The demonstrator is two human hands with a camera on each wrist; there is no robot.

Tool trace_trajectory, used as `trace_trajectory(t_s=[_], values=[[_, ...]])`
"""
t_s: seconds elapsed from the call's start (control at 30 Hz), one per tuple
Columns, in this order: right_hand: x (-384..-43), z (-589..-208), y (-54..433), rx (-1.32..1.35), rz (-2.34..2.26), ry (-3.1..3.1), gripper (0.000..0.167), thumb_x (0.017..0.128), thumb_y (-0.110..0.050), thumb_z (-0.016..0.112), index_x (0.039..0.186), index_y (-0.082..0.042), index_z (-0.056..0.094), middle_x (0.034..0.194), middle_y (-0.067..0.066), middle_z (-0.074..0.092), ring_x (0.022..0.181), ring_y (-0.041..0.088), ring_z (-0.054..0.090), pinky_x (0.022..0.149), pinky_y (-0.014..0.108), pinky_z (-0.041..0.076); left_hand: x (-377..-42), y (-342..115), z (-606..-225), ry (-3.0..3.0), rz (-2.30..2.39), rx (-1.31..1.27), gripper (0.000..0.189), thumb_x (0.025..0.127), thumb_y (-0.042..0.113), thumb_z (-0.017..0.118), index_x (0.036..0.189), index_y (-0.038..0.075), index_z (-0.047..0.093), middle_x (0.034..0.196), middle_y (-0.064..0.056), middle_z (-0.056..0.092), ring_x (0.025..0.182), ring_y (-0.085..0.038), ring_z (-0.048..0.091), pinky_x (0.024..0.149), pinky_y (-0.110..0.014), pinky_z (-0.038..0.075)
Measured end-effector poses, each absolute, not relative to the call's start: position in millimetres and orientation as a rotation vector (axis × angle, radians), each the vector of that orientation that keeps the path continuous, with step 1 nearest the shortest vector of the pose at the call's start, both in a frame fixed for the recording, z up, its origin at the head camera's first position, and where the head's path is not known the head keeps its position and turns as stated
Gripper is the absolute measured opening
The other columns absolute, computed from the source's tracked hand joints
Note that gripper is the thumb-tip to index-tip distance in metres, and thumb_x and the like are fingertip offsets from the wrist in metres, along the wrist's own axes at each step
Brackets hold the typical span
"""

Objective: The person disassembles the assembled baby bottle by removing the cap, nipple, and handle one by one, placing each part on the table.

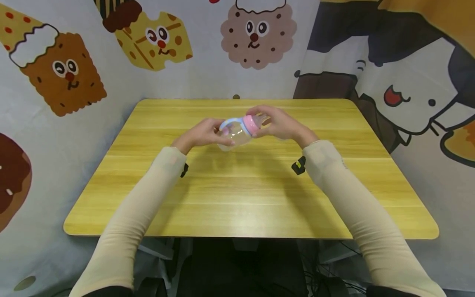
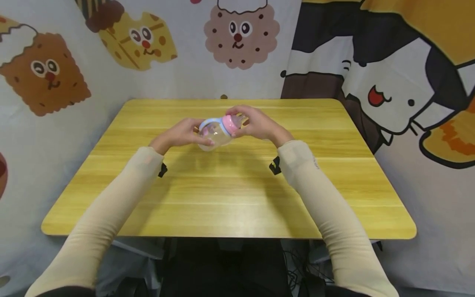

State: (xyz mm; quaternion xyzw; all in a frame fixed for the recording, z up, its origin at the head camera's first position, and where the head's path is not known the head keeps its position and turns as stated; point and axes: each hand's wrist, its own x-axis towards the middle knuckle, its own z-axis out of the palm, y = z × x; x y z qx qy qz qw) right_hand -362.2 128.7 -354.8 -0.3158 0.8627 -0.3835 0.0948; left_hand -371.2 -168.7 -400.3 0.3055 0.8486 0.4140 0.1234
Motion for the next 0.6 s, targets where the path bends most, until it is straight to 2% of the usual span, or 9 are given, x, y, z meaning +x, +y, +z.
trace_trajectory(t_s=[0.2,0.43,0.6], values=[[-364.5,-355.0,126.7,-0.942,-1.13,2.565,0.066,0.092,-0.012,0.085,0.151,-0.014,0.056,0.155,0.005,0.053,0.14,0.027,0.049,0.113,0.052,0.046,-370.8,-171.2,-399.8,2.477,1.217,0.866,0.046,0.088,0.034,0.089,0.127,0.017,0.071,0.111,-0.004,0.073,0.096,-0.024,0.066,0.084,-0.04,0.057],[-363.9,-353.2,125.5,-0.924,-1.153,2.558,0.08,0.091,-0.021,0.086,0.16,-0.019,0.045,0.157,0.01,0.051,0.137,0.03,0.051,0.111,0.053,0.046,-371.2,-171.1,-399.7,2.481,1.219,0.86,0.053,0.087,0.035,0.089,0.13,0.008,0.07,0.109,-0.006,0.074,0.095,-0.025,0.066,0.082,-0.04,0.056],[-363.0,-351.6,126.0,-0.865,-1.171,2.609,0.072,0.101,-0.038,0.073,0.162,-0.017,0.042,0.155,0.015,0.052,0.134,0.035,0.054,0.109,0.054,0.048,-370.8,-168.7,-401.6,2.485,1.222,0.886,0.051,0.088,0.033,0.089,0.128,0.007,0.071,0.109,-0.006,0.074,0.096,-0.024,0.067,0.082,-0.039,0.056]])
